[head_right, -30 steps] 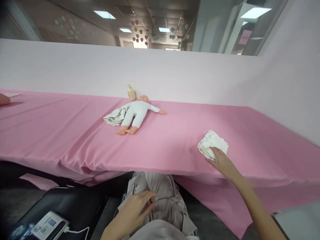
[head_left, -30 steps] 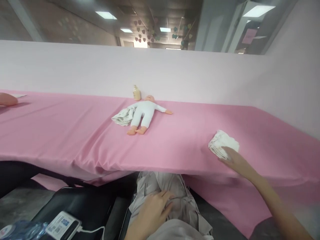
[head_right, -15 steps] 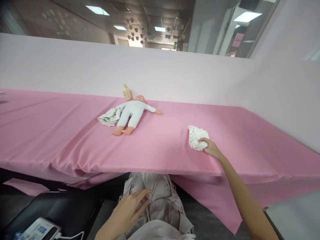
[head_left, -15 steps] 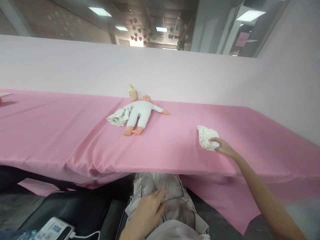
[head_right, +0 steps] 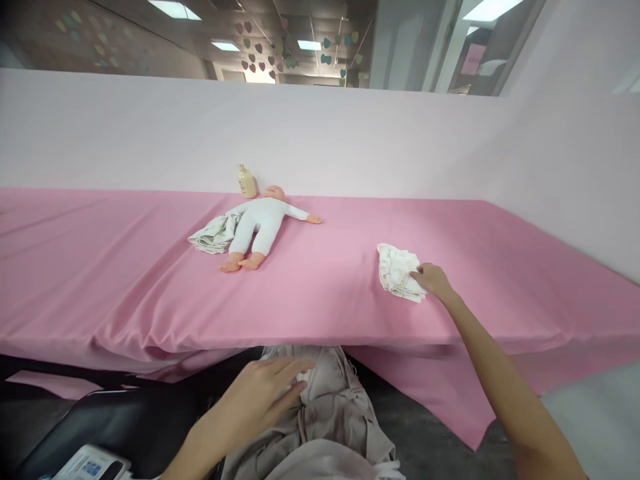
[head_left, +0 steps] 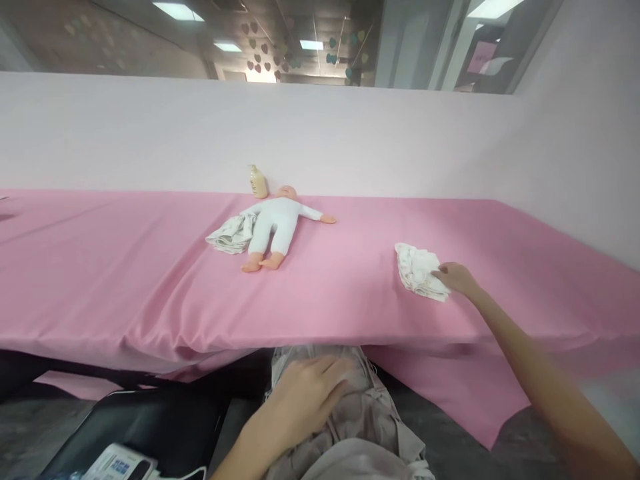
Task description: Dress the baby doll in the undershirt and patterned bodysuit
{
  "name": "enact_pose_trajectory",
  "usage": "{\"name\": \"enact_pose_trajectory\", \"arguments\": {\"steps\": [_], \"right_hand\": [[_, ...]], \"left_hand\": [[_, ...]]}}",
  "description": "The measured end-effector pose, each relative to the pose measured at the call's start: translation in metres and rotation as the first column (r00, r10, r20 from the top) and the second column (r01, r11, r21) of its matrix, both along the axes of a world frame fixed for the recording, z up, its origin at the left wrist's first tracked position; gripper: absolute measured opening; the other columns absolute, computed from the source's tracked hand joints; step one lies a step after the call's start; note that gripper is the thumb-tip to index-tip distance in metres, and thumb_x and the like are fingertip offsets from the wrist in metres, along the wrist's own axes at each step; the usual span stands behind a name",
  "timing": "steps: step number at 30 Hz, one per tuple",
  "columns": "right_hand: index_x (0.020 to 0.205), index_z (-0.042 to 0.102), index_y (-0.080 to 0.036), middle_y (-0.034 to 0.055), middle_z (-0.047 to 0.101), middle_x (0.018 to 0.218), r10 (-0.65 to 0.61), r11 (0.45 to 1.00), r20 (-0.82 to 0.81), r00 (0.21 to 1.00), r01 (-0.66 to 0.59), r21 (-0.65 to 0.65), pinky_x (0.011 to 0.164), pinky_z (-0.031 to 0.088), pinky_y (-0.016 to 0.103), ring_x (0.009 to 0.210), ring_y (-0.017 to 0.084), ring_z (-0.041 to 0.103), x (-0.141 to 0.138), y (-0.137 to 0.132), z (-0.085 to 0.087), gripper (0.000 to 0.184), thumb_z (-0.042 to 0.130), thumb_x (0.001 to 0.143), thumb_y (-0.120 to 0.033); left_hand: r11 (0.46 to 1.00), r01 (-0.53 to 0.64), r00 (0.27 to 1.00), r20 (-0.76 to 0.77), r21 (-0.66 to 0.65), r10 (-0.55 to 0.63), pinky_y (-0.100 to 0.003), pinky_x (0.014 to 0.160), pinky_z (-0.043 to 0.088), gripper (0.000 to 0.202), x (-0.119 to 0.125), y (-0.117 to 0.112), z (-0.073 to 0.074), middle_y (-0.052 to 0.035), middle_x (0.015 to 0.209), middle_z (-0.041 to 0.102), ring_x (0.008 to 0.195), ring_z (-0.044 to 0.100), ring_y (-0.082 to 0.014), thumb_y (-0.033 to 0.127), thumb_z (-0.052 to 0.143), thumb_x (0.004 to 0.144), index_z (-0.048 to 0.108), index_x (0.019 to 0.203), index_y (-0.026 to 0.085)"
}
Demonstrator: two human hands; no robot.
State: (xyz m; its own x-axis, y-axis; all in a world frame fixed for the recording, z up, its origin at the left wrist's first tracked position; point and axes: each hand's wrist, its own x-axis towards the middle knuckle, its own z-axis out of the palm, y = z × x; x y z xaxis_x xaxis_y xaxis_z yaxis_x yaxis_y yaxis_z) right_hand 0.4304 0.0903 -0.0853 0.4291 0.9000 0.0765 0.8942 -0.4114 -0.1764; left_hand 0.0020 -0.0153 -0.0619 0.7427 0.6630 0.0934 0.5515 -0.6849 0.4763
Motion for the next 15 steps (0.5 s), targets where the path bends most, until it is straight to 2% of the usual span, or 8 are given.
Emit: {"name": "enact_pose_trajectory", "arguments": {"steps": [2, 5, 6, 8, 10, 11, 13, 15], "right_hand": [[0.077, 0.065, -0.012, 0.0137, 0.064, 0.081, 0.045, 0.999, 0.097, 0.994, -0.047, 0.017, 0.065, 0.042, 0.031, 0.081, 0.025, 0.060, -0.011, 0.011, 0.013, 0.024, 0.044, 0.080, -0.023], [0.096, 0.060, -0.013, 0.0148, 0.060, 0.100, 0.091, 0.945, 0.211, 0.973, -0.151, 0.291, 0.073, 0.042, 0.033, 0.094, 0.025, 0.056, -0.042, 0.036, 0.054, 0.028, 0.035, 0.086, -0.022], [0.100, 0.059, -0.014, 0.0142, 0.058, 0.101, 0.124, 0.869, 0.218, 0.968, -0.212, 0.447, 0.075, 0.043, 0.034, 0.095, 0.025, 0.055, -0.056, 0.045, 0.072, 0.028, 0.036, 0.088, -0.024], [0.099, 0.057, -0.017, 0.0111, 0.057, 0.098, 0.246, 0.631, 0.223, 0.943, -0.331, 0.702, 0.078, 0.043, 0.035, 0.093, 0.023, 0.054, -0.088, 0.061, 0.109, 0.024, 0.039, 0.088, -0.027], [0.096, 0.057, -0.019, 0.0083, 0.056, 0.094, 0.367, 0.381, 0.202, 0.908, -0.345, 0.858, 0.081, 0.043, 0.035, 0.091, 0.020, 0.053, -0.123, 0.074, 0.141, 0.021, 0.041, 0.089, -0.030], [0.096, 0.057, -0.019, 0.0073, 0.055, 0.094, 0.424, 0.279, 0.178, 0.888, -0.315, 0.907, 0.081, 0.044, 0.035, 0.091, 0.020, 0.054, -0.140, 0.078, 0.153, 0.022, 0.040, 0.090, -0.032], [0.098, 0.056, -0.020, 0.0054, 0.054, 0.093, 0.536, 0.138, 0.124, 0.835, -0.231, 0.963, 0.080, 0.044, 0.035, 0.090, 0.018, 0.054, -0.170, 0.086, 0.169, 0.025, 0.038, 0.091, -0.036], [0.098, 0.056, -0.021, 0.0038, 0.054, 0.091, 0.639, 0.085, 0.069, 0.766, -0.159, 0.984, 0.078, 0.045, 0.033, 0.088, 0.017, 0.055, -0.194, 0.093, 0.172, 0.027, 0.037, 0.092, -0.038]], "left_hand": [[0.999, 0.049, 0.998, 0.032, 0.002, -0.049, -0.025, 0.078, 0.046, 0.028, 0.002, 0.017, 0.013, -0.0010, 0.096, 0.065, 0.085, 0.061, -0.0148, 0.029, 0.037, 0.092, 0.058, 0.110, 0.026], [0.997, 0.053, 0.992, 0.116, -0.056, -0.046, -0.025, 0.077, 0.047, 0.029, 0.012, 0.051, 0.033, -0.0012, 0.098, 0.066, 0.082, 0.061, -0.0137, 0.032, 0.037, 0.092, 0.060, 0.108, 0.024], [0.998, 0.036, 0.987, 0.159, -0.057, -0.026, -0.026, 0.079, 0.048, 0.029, 0.017, 0.064, 0.041, -0.0016, 0.101, 0.066, 0.084, 0.061, -0.0140, 0.034, 0.038, 0.091, 0.060, 0.108, 0.023], [1.000, -0.013, 0.959, 0.282, 0.002, 0.012, -0.030, 0.088, 0.046, 0.028, 0.027, 0.094, 0.058, -0.0026, 0.111, 0.063, 0.096, 0.059, -0.0159, 0.036, 0.043, 0.089, 0.059, 0.109, 0.024], [0.991, -0.084, 0.894, 0.448, 0.105, 0.028, -0.033, 0.097, 0.042, 0.030, 0.037, 0.126, 0.076, -0.0037, 0.120, 0.058, 0.110, 0.053, -0.0178, 0.036, 0.046, 0.088, 0.056, 0.113, 0.023], [0.980, -0.137, 0.845, 0.534, 0.146, 0.039, -0.035, 0.099, 0.040, 0.032, 0.041, 0.142, 0.085, -0.0047, 0.123, 0.055, 0.114, 0.050, -0.0185, 0.036, 0.047, 0.087, 0.053, 0.116, 0.023], [0.944, -0.283, 0.719, 0.689, 0.167, 0.093, -0.036, 0.099, 0.039, 0.036, 0.047, 0.173, 0.100, -0.0068, 0.127, 0.052, 0.118, 0.047, -0.0196, 0.037, 0.046, 0.087, 0.049, 0.119, 0.021], [0.904, -0.406, 0.591, 0.794, 0.137, 0.145, -0.034, 0.096, 0.041, 0.036, 0.051, 0.200, 0.111, -0.0078, 0.127, 0.051, 0.119, 0.047, -0.0196, 0.038, 0.043, 0.089, 0.047, 0.120, 0.021]]}}
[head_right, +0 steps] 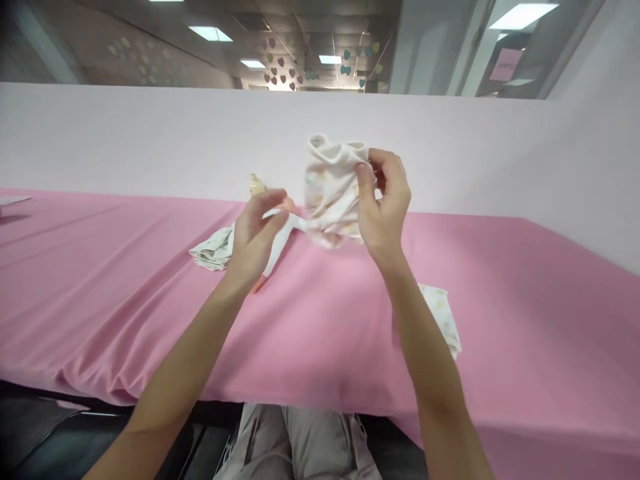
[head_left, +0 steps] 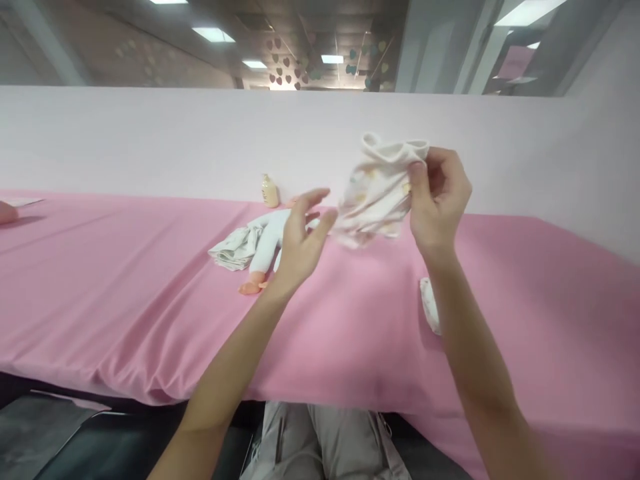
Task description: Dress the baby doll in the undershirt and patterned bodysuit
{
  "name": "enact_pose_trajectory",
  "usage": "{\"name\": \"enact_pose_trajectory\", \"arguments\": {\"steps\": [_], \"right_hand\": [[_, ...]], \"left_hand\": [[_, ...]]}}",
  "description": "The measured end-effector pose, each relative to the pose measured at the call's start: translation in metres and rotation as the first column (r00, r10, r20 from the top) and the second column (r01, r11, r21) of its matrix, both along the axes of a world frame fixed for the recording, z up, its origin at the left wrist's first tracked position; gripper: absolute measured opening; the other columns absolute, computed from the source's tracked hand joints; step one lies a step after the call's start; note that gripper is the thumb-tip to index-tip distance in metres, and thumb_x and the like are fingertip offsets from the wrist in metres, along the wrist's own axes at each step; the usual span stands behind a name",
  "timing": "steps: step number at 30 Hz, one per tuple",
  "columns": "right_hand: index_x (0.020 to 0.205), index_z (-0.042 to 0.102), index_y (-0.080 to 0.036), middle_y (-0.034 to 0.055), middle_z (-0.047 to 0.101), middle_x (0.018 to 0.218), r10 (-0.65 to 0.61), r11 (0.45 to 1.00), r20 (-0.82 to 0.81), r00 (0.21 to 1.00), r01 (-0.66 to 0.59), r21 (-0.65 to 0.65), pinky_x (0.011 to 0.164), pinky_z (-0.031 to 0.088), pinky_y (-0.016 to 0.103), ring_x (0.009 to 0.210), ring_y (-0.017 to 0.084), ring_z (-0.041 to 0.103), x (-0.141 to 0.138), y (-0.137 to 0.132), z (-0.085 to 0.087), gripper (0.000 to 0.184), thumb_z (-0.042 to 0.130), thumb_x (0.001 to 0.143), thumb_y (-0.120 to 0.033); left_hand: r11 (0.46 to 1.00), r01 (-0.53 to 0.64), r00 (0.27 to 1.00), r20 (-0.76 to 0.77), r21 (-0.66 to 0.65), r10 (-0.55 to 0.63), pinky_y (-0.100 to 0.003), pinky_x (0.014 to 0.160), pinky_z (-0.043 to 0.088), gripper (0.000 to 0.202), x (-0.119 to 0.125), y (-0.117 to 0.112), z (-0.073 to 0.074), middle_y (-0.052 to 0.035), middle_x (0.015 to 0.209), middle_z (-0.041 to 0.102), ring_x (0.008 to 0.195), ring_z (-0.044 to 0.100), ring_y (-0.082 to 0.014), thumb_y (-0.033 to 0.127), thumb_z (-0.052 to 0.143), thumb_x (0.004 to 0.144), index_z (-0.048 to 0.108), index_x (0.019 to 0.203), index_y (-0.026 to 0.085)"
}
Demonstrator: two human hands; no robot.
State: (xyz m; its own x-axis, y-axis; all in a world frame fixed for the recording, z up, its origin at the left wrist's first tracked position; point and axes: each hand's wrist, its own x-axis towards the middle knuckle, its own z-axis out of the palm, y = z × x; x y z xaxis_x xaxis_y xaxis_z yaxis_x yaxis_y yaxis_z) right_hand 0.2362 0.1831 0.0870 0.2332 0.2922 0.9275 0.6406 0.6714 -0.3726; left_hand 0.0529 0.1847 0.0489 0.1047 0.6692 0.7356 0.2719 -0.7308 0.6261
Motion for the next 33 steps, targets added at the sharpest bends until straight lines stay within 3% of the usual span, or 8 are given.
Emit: {"name": "enact_pose_trajectory", "arguments": {"steps": [3, 9, 13, 19, 21, 25, 30, 33], "right_hand": [[0.097, 0.058, -0.022, 0.0025, 0.055, 0.089, 0.153, 0.985, -0.077, 0.985, -0.158, -0.068, 0.069, 0.046, 0.028, 0.080, 0.014, 0.056, -0.022, 0.013, -0.009, 0.026, 0.041, 0.091, -0.041], [0.095, 0.061, -0.022, 0.0026, 0.058, 0.087, 0.296, 0.916, -0.118, 0.948, -0.316, -0.247, 0.058, 0.044, 0.025, 0.071, 0.013, 0.055, -0.029, 0.031, -0.036, 0.026, 0.050, 0.085, -0.044], [0.086, 0.064, -0.020, 0.0021, 0.060, 0.083, 0.258, 0.935, -0.086, 0.962, -0.271, -0.228, 0.067, 0.045, 0.026, 0.076, 0.014, 0.055, -0.024, 0.035, -0.045, 0.017, 0.055, 0.082, -0.035], [0.079, 0.065, -0.020, 0.0006, 0.060, 0.078, 0.173, 0.940, 0.012, 0.985, -0.161, -0.301, 0.064, 0.043, 0.026, 0.069, 0.013, 0.053, -0.021, 0.032, -0.045, 0.008, 0.059, 0.077, -0.023], [0.081, 0.064, -0.020, -0.0003, 0.060, 0.077, 0.241, 0.901, 0.043, 0.970, -0.207, -0.380, 0.059, 0.041, 0.025, 0.062, 0.011, 0.051, -0.021, 0.026, -0.043, 0.008, 0.060, 0.077, -0.025], [0.090, 0.061, -0.021, -0.0025, 0.057, 0.071, 0.421, 0.763, 0.020, 0.907, -0.342, -0.549, 0.053, 0.038, 0.022, 0.054, 0.009, 0.049, -0.022, 0.017, -0.039, 0.023, 0.063, 0.078, -0.040], [0.080, 0.061, -0.019, -0.0028, 0.052, 0.060, 0.335, 0.791, -0.048, 0.941, -0.308, -0.529, 0.054, 0.039, 0.023, 0.055, 0.010, 0.050, -0.025, 0.014, -0.037, 0.025, 0.060, 0.079, -0.044], [0.073, 0.062, -0.017, -0.0016, 0.054, 0.061, 0.342, 0.767, -0.067, 0.937, -0.320, -0.557, 0.051, 0.039, 0.023, 0.052, 0.009, 0.047, -0.025, 0.010, -0.034, 0.022, 0.058, 0.080, -0.037]], "left_hand": [[0.998, -0.058, 0.990, 0.125, -0.010, 0.059, -0.028, 0.088, 0.045, 0.033, 0.002, 0.029, 0.011, -0.0066, 0.116, 0.056, 0.110, 0.052, -0.0180, 0.039, 0.036, 0.091, 0.050, 0.115, 0.020], [0.984, 0.110, 0.993, 0.062, -0.143, -0.102, -0.025, 0.074, 0.047, 0.040, 0.010, 0.048, 0.020, -0.0045, 0.088, 0.062, 0.087, 0.058, -0.0163, 0.040, 0.029, 0.091, 0.059, 0.097, 0.015], [0.966, 0.187, 0.978, -0.062, -0.180, -0.200, -0.022, 0.069, 0.045, 0.037, 0.011, 0.046, 0.018, -0.0030, 0.085, 0.061, 0.080, 0.056, -0.0136, 0.041, 0.035, 0.089, 0.062, 0.090, 0.014], [0.967, 0.078, 0.906, -0.388, -0.243, -0.170, -0.020, 0.054, 0.038, 0.028, -0.010, 0.041, 0.013, 0.0003, 0.064, 0.054, 0.060, 0.048, -0.0098, 0.037, 0.049, 0.081, 0.063, 0.077, 0.013], [0.981, 0.028, 0.907, -0.407, -0.193, -0.106, -0.021, 0.055, 0.038, 0.026, -0.013, 0.040, 0.011, 0.0011, 0.060, 0.052, 0.057, 0.046, -0.0098, 0.032, 0.047, 0.081, 0.064, 0.075, 0.013], [0.995, -0.069, 0.931, -0.362, -0.070, 0.039, -0.023, 0.062, 0.042, 0.027, -0.008, 0.035, 0.012, 0.0000, 0.061, 0.057, 0.060, 0.051, -0.0112, 0.030, 0.045, 0.082, 0.067, 0.081, 0.013], [0.998, -0.007, 0.943, -0.334, -0.066, -0.015, -0.025, 0.068, 0.047, 0.026, -0.002, 0.017, 0.019, -0.0024, 0.075, 0.066, 0.068, 0.058, -0.0122, 0.030, 0.051, 0.080, 0.069, 0.090, 0.014], [0.995, 0.053, 0.931, -0.355, -0.082, -0.079, -0.027, 0.071, 0.049, 0.025, -0.004, 0.010, 0.020, -0.0023, 0.076, 0.066, 0.070, 0.060, -0.0127, 0.028, 0.053, 0.079, 0.069, 0.091, 0.014]]}}
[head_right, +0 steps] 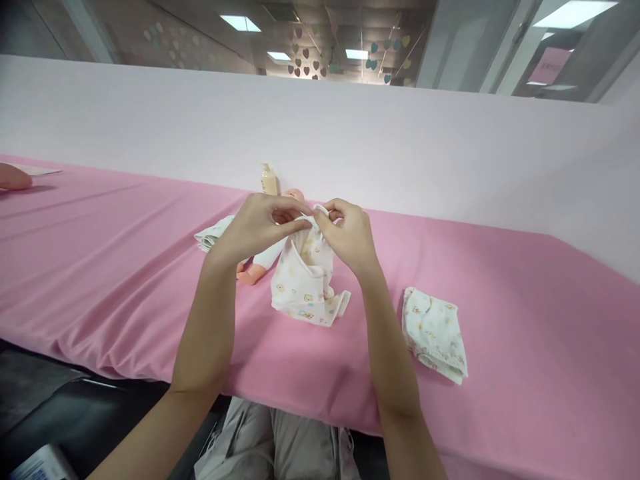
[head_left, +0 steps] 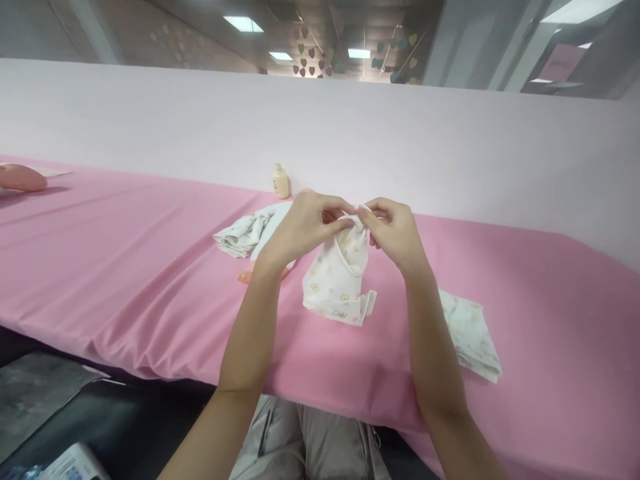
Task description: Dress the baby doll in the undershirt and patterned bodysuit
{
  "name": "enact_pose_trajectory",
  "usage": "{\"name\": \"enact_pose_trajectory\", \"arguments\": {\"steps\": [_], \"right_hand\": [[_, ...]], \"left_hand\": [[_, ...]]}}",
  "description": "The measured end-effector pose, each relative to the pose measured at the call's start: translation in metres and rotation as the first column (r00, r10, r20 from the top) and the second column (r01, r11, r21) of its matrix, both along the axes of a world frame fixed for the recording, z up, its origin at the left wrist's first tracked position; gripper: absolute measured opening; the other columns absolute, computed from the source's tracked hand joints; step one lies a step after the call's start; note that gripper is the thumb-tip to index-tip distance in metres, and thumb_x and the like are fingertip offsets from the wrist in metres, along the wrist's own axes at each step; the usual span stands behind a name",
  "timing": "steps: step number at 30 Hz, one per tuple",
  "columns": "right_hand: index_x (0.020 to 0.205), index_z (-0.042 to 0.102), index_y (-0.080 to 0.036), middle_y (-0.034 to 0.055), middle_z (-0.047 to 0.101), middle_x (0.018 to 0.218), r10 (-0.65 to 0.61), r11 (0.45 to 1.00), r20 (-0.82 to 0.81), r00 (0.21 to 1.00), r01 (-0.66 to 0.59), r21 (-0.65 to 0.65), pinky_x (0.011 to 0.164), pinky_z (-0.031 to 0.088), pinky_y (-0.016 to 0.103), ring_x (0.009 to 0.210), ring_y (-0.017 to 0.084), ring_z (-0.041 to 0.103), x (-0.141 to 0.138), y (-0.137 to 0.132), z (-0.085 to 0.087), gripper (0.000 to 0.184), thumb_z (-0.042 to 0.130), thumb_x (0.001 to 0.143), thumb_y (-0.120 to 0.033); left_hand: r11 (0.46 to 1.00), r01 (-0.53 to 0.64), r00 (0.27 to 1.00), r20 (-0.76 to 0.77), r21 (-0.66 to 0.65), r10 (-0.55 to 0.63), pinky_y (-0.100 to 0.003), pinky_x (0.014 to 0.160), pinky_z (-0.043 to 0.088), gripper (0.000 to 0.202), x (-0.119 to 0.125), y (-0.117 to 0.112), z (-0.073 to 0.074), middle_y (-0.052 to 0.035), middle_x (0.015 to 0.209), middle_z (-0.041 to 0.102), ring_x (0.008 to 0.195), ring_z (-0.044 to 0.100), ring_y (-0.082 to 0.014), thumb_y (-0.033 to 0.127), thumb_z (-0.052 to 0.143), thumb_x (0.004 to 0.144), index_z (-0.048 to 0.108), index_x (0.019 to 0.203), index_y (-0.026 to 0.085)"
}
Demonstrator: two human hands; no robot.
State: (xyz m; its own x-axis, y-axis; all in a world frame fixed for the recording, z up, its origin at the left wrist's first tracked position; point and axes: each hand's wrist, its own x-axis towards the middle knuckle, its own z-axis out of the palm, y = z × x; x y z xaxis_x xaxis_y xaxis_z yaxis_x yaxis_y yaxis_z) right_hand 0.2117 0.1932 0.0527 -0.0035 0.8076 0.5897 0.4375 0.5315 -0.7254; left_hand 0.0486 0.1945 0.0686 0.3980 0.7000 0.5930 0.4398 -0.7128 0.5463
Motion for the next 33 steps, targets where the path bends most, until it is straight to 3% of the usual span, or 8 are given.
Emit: {"name": "enact_pose_trajectory", "arguments": {"steps": [7, 15, 23, 30, 33], "right_hand": [[0.079, 0.066, -0.015, 0.0020, 0.062, 0.071, -0.022, 1.000, 0.003, 1.000, 0.022, 0.017, 0.056, 0.047, 0.026, 0.062, 0.012, 0.057, 0.013, -0.009, 0.006, 0.013, 0.057, 0.075, -0.024], [0.083, 0.068, -0.018, 0.0022, 0.065, 0.083, -0.142, 0.981, -0.008, 0.990, 0.141, 0.129, 0.070, 0.050, 0.031, 0.075, 0.015, 0.059, 0.022, -0.013, 0.008, 0.018, 0.053, 0.074, -0.017], [0.083, 0.068, -0.020, 0.0027, 0.066, 0.086, -0.231, 0.959, -0.021, 0.973, 0.231, 0.166, 0.069, 0.050, 0.030, 0.077, 0.015, 0.061, 0.027, -0.016, 0.010, 0.019, 0.052, 0.075, -0.015], [0.087, 0.066, -0.021, 0.0031, 0.065, 0.086, -0.272, 0.941, -0.019, 0.962, 0.270, 0.205, 0.066, 0.051, 0.029, 0.078, 0.015, 0.061, 0.028, -0.015, 0.009, 0.020, 0.049, 0.077, -0.017], [0.085, 0.066, -0.020, 0.0028, 0.065, 0.084, -0.292, 0.936, -0.025, 0.956, 0.291, 0.198, 0.066, 0.050, 0.029, 0.077, 0.015, 0.061, 0.029, -0.014, 0.010, 0.020, 0.049, 0.077, -0.015]], "left_hand": [[0.998, 0.061, 0.996, -0.066, 0.002, -0.061, -0.027, 0.076, 0.052, 0.022, -0.007, 0.002, -0.001, -0.0024, 0.086, 0.069, 0.078, 0.064, -0.0141, 0.026, 0.056, 0.079, 0.068, 0.094, 0.017], [0.991, -0.108, 0.990, -0.085, 0.084, 0.116, -0.025, 0.071, 0.053, 0.020, -0.013, 0.009, -0.002, -0.0028, 0.080, 0.069, 0.075, 0.064, -0.0149, 0.025, 0.054, 0.075, 0.070, 0.083, 0.016], [0.974, -0.196, 0.974, -0.091, 0.110, 0.206, -0.026, 0.070, 0.052, 0.019, -0.017, 0.016, -0.003, -0.0023, 0.076, 0.068, 0.070, 0.062, -0.0141, 0.021, 0.052, 0.073, 0.069, 0.079, 0.015], [0.990, -0.124, 0.976, -0.175, 0.063, 0.134, -0.028, 0.074, 0.050, 0.022, -0.007, 0.015, -0.005, -0.0027, 0.083, 0.068, 0.079, 0.062, -0.0157, 0.022, 0.050, 0.076, 0.067, 0.088, 0.017], [0.999, -0.046, 0.958, -0.283, -0.022, 0.038, -0.027, 0.074, 0.049, 0.027, -0.002, 0.015, -0.009, -0.0025, 0.091, 0.067, 0.083, 0.062, -0.0159, 0.031, 0.053, 0.078, 0.065, 0.099, 0.020]]}}
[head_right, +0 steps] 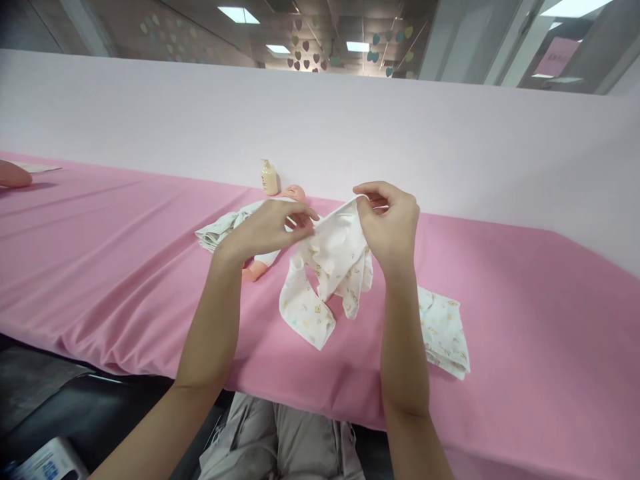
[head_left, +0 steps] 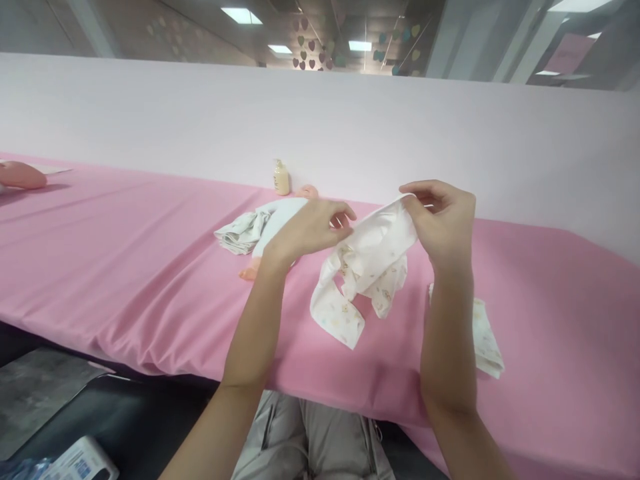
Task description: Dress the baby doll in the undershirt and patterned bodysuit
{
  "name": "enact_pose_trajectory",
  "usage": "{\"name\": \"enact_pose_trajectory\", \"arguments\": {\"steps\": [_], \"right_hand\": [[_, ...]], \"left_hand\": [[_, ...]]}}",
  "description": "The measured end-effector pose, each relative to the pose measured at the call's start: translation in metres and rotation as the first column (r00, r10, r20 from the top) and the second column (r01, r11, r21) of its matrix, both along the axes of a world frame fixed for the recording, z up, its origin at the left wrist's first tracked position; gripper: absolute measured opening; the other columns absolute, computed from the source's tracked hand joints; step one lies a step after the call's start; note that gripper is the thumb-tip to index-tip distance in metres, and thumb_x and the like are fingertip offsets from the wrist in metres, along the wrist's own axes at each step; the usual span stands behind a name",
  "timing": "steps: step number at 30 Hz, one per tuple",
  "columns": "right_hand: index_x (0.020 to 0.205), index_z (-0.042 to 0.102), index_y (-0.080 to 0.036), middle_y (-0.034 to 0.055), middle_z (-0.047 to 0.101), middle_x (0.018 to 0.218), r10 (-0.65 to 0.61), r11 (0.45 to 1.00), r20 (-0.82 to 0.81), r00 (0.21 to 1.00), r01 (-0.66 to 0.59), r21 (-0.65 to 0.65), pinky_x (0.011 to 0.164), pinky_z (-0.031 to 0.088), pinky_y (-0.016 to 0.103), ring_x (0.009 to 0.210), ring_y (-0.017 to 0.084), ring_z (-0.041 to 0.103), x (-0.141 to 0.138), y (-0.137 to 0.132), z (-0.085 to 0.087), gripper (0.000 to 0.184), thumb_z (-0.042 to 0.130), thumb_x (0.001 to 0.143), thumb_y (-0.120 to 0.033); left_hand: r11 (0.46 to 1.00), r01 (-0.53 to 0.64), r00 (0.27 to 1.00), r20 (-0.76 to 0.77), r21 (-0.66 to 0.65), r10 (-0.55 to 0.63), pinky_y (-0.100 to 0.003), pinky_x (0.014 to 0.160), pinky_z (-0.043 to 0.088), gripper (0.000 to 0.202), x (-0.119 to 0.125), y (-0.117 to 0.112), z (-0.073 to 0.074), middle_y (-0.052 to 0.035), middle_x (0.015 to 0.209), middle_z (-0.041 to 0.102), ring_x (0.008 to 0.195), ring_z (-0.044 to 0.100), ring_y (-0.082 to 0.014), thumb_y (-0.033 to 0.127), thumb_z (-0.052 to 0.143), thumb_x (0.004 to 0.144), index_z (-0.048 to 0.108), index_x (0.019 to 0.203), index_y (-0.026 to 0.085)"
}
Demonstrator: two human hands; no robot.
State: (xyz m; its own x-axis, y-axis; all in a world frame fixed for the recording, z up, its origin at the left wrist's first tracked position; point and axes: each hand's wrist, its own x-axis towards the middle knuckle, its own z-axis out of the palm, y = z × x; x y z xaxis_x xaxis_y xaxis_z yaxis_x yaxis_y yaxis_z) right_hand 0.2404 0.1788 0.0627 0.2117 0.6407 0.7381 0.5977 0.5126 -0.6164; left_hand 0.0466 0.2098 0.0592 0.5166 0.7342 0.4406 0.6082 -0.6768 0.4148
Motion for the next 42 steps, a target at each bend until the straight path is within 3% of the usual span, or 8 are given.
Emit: {"name": "enact_pose_trajectory", "arguments": {"steps": [5, 12, 17, 19, 27, 36, 39, 42], "right_hand": [[0.085, 0.066, -0.021, 0.0019, 0.064, 0.081, -0.020, 1.000, 0.007, 1.000, 0.020, 0.011, 0.066, 0.050, 0.029, 0.074, 0.014, 0.060, 0.007, 0.002, 0.000, 0.022, 0.048, 0.076, -0.013], [0.086, 0.065, -0.021, 0.0014, 0.062, 0.079, -0.053, 0.998, 0.044, 0.998, 0.051, 0.046, 0.064, 0.050, 0.029, 0.069, 0.013, 0.058, 0.012, 0.001, -0.001, 0.020, 0.049, 0.076, -0.015], [0.085, 0.066, -0.020, 0.0004, 0.062, 0.077, -0.047, 0.999, -0.008, 0.999, 0.047, 0.015, 0.063, 0.050, 0.030, 0.064, 0.011, 0.056, 0.012, -0.003, 0.003, 0.019, 0.052, 0.074, -0.015], [0.085, 0.066, -0.020, 0.0000, 0.061, 0.077, -0.054, 0.998, -0.040, 0.998, 0.055, 0.015, 0.062, 0.050, 0.029, 0.064, 0.011, 0.056, 0.015, -0.004, 0.004, 0.019, 0.053, 0.073, -0.015], [0.087, 0.067, -0.017, 0.0041, 0.066, 0.084, -0.133, 0.980, -0.082, 0.988, 0.143, 0.137, 0.061, 0.047, 0.026, 0.067, 0.012, 0.058, 0.037, -0.006, 0.004, 0.019, 0.057, 0.072, -0.014], [0.081, 0.070, -0.015, 0.0048, 0.068, 0.076, -0.169, 0.925, -0.199, 0.965, 0.225, 0.306, 0.060, 0.050, 0.028, 0.066, 0.015, 0.063, 0.035, -0.016, 0.010, 0.014, 0.063, 0.069, -0.011], [0.082, 0.072, -0.015, 0.0055, 0.069, 0.077, -0.210, 0.889, -0.201, 0.957, 0.272, 0.368, 0.063, 0.052, 0.032, 0.070, 0.018, 0.065, 0.032, -0.020, 0.012, 0.014, 0.065, 0.070, -0.013], [0.081, 0.073, -0.018, 0.0020, 0.070, 0.077, -0.261, 0.807, -0.211, 0.942, 0.333, 0.487, 0.063, 0.052, 0.033, 0.073, 0.019, 0.066, 0.034, -0.024, 0.013, 0.015, 0.065, 0.070, -0.012]], "left_hand": [[0.986, 0.064, 0.973, -0.211, -0.152, -0.096, -0.025, 0.068, 0.047, 0.036, 0.013, 0.005, -0.013, -0.0004, 0.096, 0.066, 0.080, 0.061, -0.0147, 0.038, 0.056, 0.077, 0.059, 0.110, 0.024], [0.973, 0.060, 0.971, -0.213, -0.225, -0.109, -0.025, 0.066, 0.043, 0.043, 0.035, -0.003, -0.016, -0.0027, 0.096, 0.065, 0.079, 0.060, -0.0163, 0.053, 0.053, 0.075, 0.057, 0.103, 0.021], [0.982, 0.016, 0.925, -0.370, -0.190, -0.087, -0.025, 0.058, 0.040, 0.017, 0.038, 0.001, -0.023, -0.0028, 0.086, 0.063, 0.067, 0.059, -0.0145, 0.023, 0.051, 0.077, 0.058, 0.092, 0.019], [0.987, -0.020, 0.912, -0.407, -0.159, -0.047, -0.026, 0.058, 0.039, 0.022, 0.034, 0.005, -0.023, -0.0026, 0.081, 0.063, 0.065, 0.058, -0.0145, 0.011, 0.046, 0.074, 0.059, 0.090, 0.019], [0.993, -0.113, 0.988, -0.113, -0.033, 0.109, -0.025, 0.067, 0.046, 0.026, -0.005, 0.014, -0.011, -0.0020, 0.090, 0.065, 0.081, 0.060, -0.0163, 0.012, 0.047, 0.077, 0.063, 0.096, 0.022], [0.969, -0.224, 0.967, 0.151, 0.104, 0.207, -0.031, 0.080, 0.051, 0.026, -0.023, 0.004, 0.004, -0.0039, 0.093, 0.067, 0.086, 0.063, -0.0171, 0.014, 0.050, 0.078, 0.065, 0.098, 0.018], [0.943, -0.295, 0.948, 0.169, 0.154, 0.269, -0.033, 0.083, 0.050, 0.023, -0.023, -0.001, 0.008, -0.0035, 0.091, 0.069, 0.088, 0.063, -0.0182, 0.015, 0.051, 0.078, 0.066, 0.094, 0.018], [0.913, -0.353, 0.927, 0.208, 0.205, 0.312, -0.032, 0.082, 0.050, 0.018, -0.026, -0.009, 0.013, -0.0018, 0.087, 0.069, 0.085, 0.063, -0.0178, 0.020, 0.054, 0.078, 0.067, 0.090, 0.019]]}}
